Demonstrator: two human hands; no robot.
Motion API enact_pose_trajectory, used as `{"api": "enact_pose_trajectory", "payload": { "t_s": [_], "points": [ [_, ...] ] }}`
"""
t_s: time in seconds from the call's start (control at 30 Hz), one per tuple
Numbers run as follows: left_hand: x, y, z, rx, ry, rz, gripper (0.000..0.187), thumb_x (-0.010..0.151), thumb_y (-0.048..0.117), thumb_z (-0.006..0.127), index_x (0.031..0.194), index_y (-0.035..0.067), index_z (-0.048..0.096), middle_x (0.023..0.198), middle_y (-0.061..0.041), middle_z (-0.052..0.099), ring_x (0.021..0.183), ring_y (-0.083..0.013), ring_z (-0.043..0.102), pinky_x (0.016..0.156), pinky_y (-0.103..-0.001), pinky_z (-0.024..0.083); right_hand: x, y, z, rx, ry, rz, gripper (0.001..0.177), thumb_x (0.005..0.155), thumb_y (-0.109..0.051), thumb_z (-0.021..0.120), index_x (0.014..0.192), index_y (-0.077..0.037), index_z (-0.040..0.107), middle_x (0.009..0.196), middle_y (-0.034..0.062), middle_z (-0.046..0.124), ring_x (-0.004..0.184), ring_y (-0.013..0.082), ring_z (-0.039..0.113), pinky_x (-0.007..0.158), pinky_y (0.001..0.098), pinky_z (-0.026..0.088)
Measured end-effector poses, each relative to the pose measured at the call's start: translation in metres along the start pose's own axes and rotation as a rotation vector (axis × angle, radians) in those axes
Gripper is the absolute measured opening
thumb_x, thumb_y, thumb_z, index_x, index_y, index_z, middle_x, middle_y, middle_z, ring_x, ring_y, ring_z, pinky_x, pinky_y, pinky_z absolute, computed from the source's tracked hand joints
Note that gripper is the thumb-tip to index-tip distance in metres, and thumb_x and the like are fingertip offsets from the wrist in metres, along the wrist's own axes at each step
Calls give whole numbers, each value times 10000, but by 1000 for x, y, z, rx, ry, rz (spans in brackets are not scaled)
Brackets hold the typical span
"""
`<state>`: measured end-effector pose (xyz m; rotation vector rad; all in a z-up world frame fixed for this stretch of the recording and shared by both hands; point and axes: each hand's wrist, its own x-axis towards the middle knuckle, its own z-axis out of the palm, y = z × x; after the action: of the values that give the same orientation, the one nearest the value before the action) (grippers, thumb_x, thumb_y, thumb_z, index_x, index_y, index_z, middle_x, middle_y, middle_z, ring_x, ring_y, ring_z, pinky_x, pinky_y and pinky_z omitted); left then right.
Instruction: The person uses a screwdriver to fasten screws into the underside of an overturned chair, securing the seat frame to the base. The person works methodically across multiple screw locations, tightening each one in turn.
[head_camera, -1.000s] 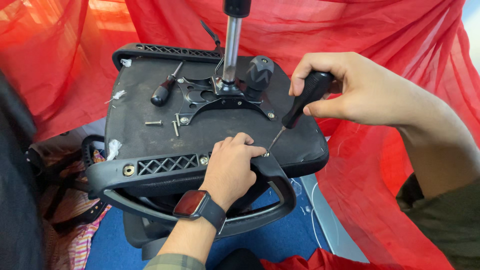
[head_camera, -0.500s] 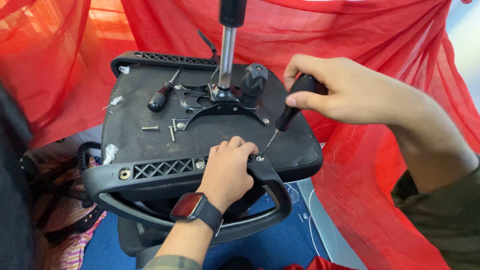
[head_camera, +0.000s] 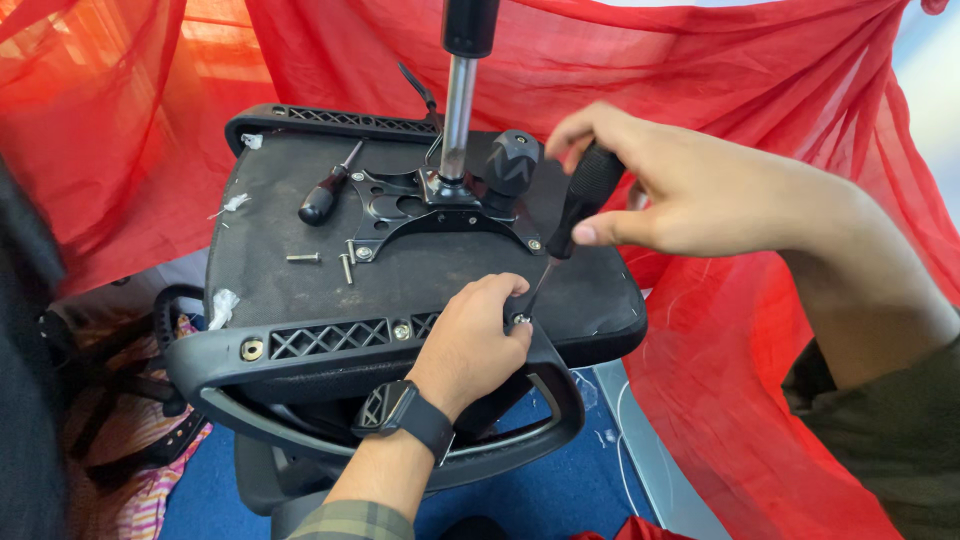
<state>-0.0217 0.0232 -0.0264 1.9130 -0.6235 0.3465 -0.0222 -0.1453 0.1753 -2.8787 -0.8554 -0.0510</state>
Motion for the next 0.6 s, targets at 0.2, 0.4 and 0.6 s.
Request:
{"api": "enact_pose_trajectory", "payload": {
  "t_s": [0.2,0.4,0.6],
  "points": [
    [7,-5,10,31,26,-13,210,820,133,747,1015,62,716,1018,-112,727,1032,-327,667,904,-433,515,6,-8,-3,-127,-25,372,305,1029,-319,617,1186,-61,659,903,111,692,798,252,692,746,375,538],
    [7,-10,12,55,28,21,159,796,100,743,949,63,722,960,-97,708,983,-320,659,875,-441,511,9,-9,-7,-74,11,39,334,1025,-354,641,1105,-29,633,947,164,684,875,285,685,752,386,549],
    [11,-8,12,93,-5,-3,114,777,107,762,880,67,734,966,-88,701,975,-314,648,871,-436,505,11,-6,-9,134,0,16,272,879,-292,655,974,-38,664,862,92,724,824,221,718,715,368,580]
  ]
}}
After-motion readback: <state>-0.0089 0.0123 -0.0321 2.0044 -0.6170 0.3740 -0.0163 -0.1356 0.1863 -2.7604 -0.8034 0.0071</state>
